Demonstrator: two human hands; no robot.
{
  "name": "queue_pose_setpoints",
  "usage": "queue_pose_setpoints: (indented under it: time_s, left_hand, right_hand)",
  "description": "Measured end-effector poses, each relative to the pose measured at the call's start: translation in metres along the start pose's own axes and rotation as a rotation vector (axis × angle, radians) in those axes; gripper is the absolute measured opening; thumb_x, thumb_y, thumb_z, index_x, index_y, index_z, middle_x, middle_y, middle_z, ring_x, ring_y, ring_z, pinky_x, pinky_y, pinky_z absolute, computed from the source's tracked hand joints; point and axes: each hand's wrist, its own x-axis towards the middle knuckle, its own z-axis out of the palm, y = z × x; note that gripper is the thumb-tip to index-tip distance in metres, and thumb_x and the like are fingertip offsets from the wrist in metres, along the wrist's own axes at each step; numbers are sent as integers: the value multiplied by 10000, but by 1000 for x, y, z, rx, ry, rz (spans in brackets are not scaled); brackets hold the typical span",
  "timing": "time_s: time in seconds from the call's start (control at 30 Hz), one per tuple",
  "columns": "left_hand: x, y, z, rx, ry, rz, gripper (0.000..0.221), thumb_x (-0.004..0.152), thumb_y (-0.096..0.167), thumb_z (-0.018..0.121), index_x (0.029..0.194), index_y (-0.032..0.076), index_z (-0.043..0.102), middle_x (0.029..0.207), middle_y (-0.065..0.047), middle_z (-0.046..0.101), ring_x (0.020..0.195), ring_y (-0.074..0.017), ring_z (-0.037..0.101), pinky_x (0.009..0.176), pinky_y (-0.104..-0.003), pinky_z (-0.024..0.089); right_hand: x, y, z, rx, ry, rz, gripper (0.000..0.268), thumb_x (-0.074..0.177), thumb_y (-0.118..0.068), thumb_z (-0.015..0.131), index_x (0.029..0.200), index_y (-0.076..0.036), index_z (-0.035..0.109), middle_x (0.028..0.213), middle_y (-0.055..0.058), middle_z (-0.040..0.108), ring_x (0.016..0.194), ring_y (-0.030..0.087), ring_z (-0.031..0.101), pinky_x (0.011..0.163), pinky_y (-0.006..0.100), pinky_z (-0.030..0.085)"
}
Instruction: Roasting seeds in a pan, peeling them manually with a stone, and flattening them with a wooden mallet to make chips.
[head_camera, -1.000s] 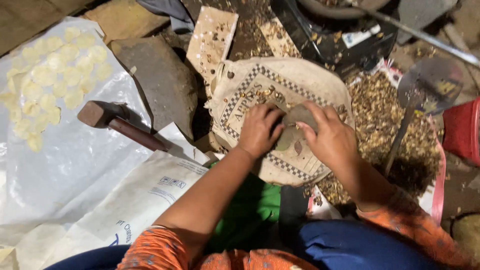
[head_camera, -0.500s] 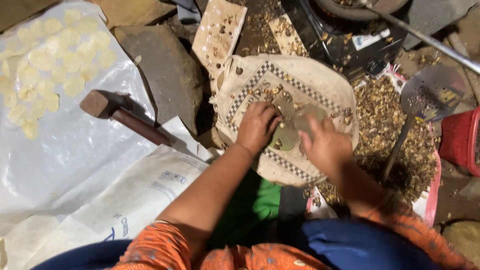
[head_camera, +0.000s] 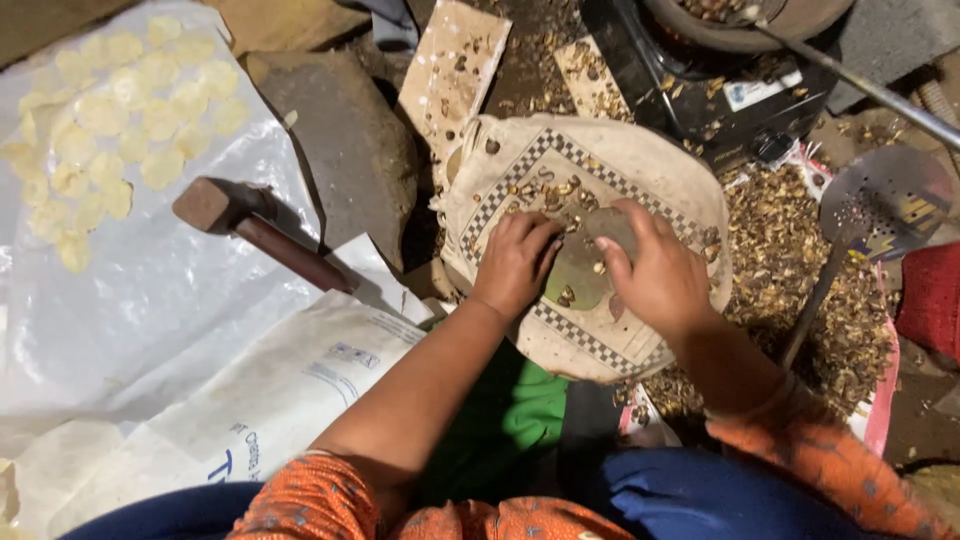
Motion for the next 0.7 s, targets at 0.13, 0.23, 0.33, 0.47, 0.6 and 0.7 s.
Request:
queue_pose_setpoints:
  time_s: [0.13,0.23,0.33,0.47,0.6,0.7]
  left_hand:
    - [-1,-1,4,-57,29,-38,159,975,194,677,1120,130,681,1134,-108,628,1141,-351,600,957,-466,513]
    - [4,2,9,-80,57,-67,155,924,242,718,994,109,682,1074,-115,626,1072,-360,602,942,-494,503]
    - [5,3,18,65,-56,-115,243,899,365,734,1055,182,700,1132,-66,621,1138,-308,569,959,-477,473]
    - [-1,9,-7,53,-68,-88,321,911,350,732,1198,220,673,1207,-48,606,1203,-302,559,991,-464,465]
    - [-7,-4,-10,4,-4,-59,295,996,270,623,1275,184,656,1165,-84,615,1176,-334,578,989,-467,474]
    - [-7,-9,-4,-22,15,-55,268,977,232,642,1237,178,681,1131,-78,630,1144,-327,595,987,-456,488]
  right_hand:
    - [11,0,-12,26,-210,85,472,992,-469,500,1437,-352,394,1228,193,657,1135,460,669,939,609,525]
    - [8,16,8,-182,-144,-60,495,999,-483,478,1463,-318,431,1214,183,631,1102,446,690,920,578,552]
    - [-1,4,-13,-247,-262,50,481,997,-463,462,1472,-453,389,1220,147,629,1056,431,724,920,566,570]
    - [-5,1,13,-32,82,-93,507,1025,-381,572,1506,-301,431,1167,191,609,959,464,718,803,577,589]
    - [2,-1,21,-208,132,-244,484,975,-456,578,1436,-328,507,1162,146,610,864,432,743,731,555,610]
    - [8,-9,10,-42,39,-113,513,988,-456,569,1461,-286,470,1141,183,626,959,469,711,804,587,577]
